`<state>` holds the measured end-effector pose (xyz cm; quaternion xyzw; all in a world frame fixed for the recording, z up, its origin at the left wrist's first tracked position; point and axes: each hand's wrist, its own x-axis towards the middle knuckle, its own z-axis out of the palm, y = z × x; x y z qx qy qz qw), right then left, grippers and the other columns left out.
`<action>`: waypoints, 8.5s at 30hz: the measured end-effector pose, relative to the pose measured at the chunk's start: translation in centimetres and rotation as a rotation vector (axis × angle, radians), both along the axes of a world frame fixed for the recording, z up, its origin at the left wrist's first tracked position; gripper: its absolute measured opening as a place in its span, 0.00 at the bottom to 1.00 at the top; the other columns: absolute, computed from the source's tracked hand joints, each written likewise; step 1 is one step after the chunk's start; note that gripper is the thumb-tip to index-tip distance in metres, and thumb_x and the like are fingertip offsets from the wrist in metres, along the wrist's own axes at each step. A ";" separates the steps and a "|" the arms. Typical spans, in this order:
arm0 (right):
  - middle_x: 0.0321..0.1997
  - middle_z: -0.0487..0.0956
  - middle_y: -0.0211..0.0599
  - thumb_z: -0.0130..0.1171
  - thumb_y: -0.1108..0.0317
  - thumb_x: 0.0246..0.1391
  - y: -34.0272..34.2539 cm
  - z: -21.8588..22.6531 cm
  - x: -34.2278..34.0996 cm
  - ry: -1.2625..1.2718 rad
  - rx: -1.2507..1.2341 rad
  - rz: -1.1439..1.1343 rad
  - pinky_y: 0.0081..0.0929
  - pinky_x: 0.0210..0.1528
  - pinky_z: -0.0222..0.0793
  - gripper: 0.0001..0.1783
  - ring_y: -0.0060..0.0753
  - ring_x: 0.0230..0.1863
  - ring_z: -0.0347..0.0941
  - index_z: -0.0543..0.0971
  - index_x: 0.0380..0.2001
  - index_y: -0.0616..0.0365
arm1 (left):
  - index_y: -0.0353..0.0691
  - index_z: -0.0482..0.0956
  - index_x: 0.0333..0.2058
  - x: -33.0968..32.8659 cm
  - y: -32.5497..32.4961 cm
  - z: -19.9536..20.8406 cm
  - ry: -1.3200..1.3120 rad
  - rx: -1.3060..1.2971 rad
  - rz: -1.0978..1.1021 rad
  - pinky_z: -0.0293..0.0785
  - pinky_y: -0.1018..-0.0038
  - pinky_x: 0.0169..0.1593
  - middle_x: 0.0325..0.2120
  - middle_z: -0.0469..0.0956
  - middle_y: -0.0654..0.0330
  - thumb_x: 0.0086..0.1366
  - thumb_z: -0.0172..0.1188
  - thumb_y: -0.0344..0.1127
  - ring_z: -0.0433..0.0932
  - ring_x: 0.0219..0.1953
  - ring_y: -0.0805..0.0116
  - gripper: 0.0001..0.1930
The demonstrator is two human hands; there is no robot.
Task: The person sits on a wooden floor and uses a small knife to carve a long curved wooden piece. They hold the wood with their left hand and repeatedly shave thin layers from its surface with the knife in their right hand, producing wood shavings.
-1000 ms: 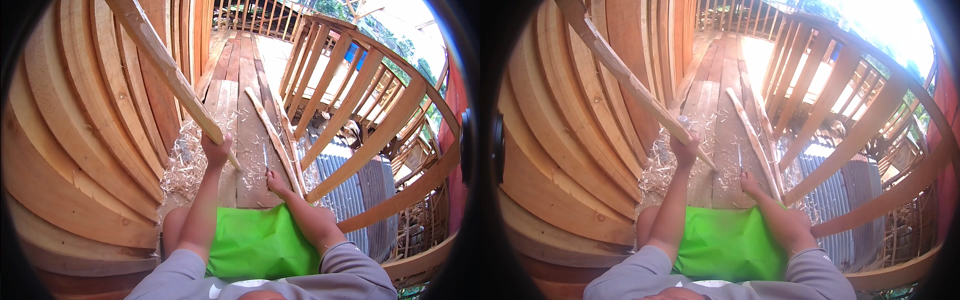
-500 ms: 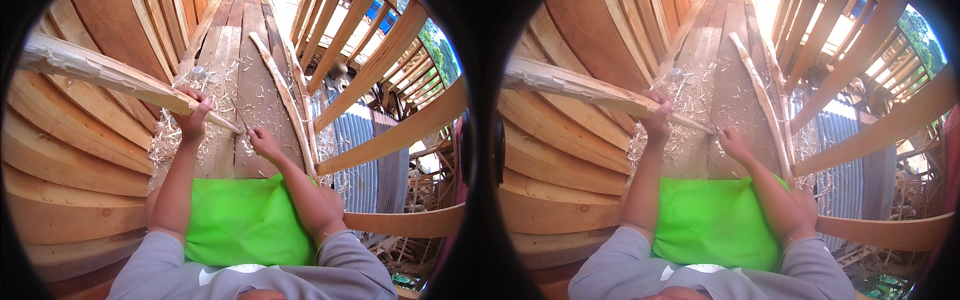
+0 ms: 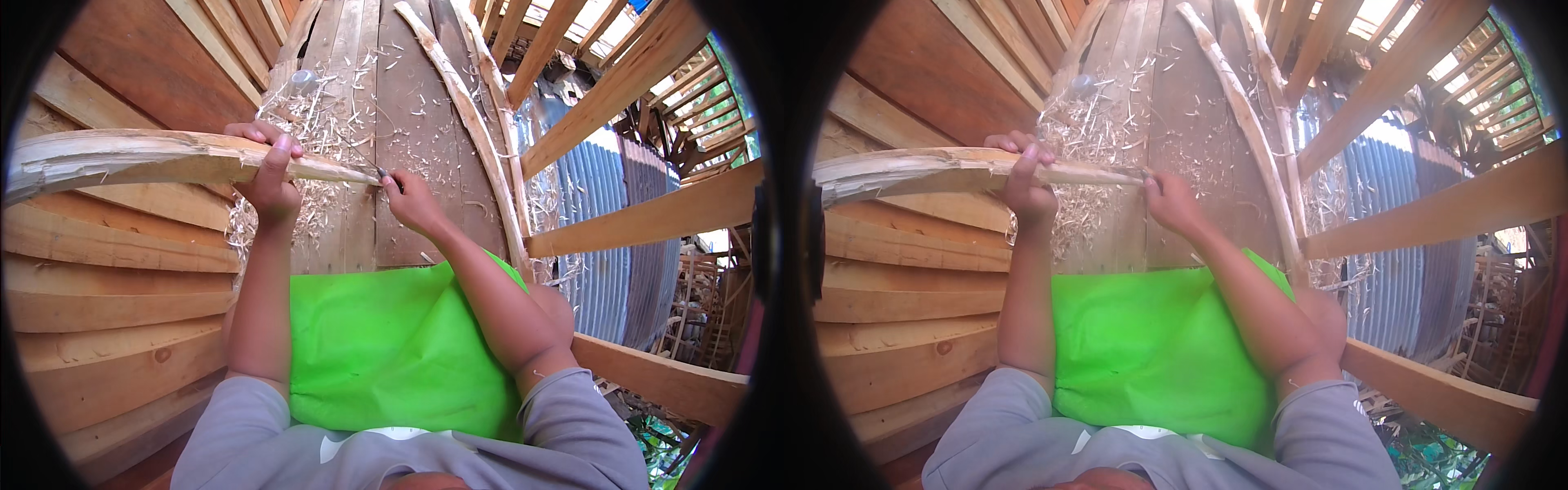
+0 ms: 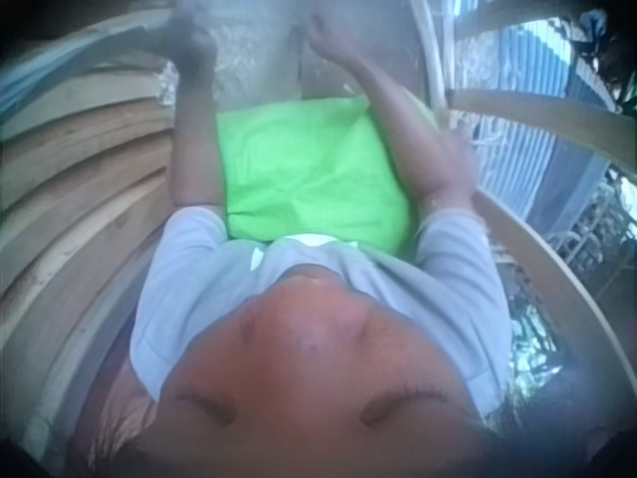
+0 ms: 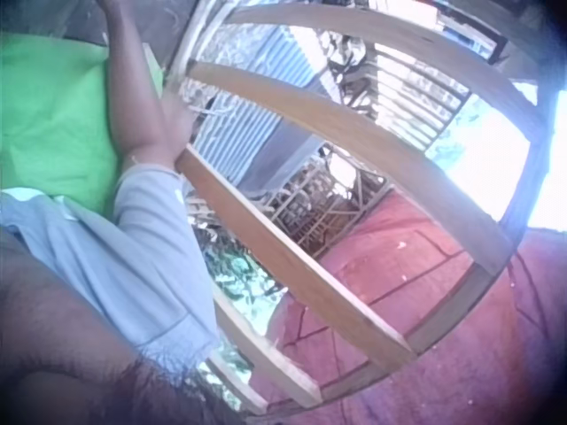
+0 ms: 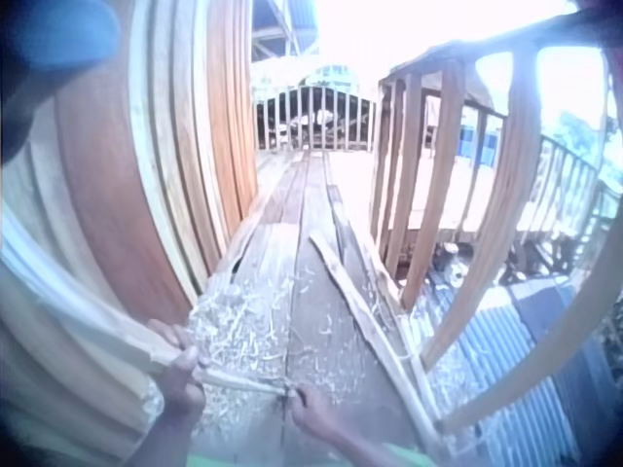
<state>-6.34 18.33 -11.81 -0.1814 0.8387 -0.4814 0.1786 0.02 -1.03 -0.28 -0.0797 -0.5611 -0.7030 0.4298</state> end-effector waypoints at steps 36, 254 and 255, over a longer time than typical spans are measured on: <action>0.33 0.77 0.53 0.29 0.47 0.67 -1.3 -2.6 1.3 -0.461 0.110 -0.132 0.48 0.38 0.68 0.34 0.49 0.32 0.74 0.75 0.39 0.68 | 0.43 0.63 0.34 -0.5 1.6 0.6 -0.006 0.165 0.144 0.73 0.72 0.31 0.25 0.67 0.60 0.51 0.53 0.21 0.70 0.23 0.70 0.13; 0.29 0.78 0.65 0.41 0.55 0.69 -0.5 -4.9 0.1 -0.073 0.368 -0.085 0.52 0.41 0.72 0.29 0.69 0.33 0.76 0.77 0.29 0.74 | 0.34 0.70 0.31 -1.2 2.8 1.1 -0.139 0.067 0.461 0.76 0.74 0.29 0.23 0.74 0.60 0.58 0.62 0.26 0.78 0.22 0.70 0.08; 0.28 0.78 0.64 0.41 0.55 0.69 -0.8 -4.5 -0.3 -0.152 0.359 -0.088 0.52 0.40 0.72 0.28 0.68 0.33 0.76 0.77 0.29 0.73 | 0.34 0.70 0.31 -1.2 2.6 1.2 -0.127 0.072 0.473 0.76 0.74 0.29 0.23 0.74 0.60 0.58 0.62 0.26 0.78 0.22 0.70 0.08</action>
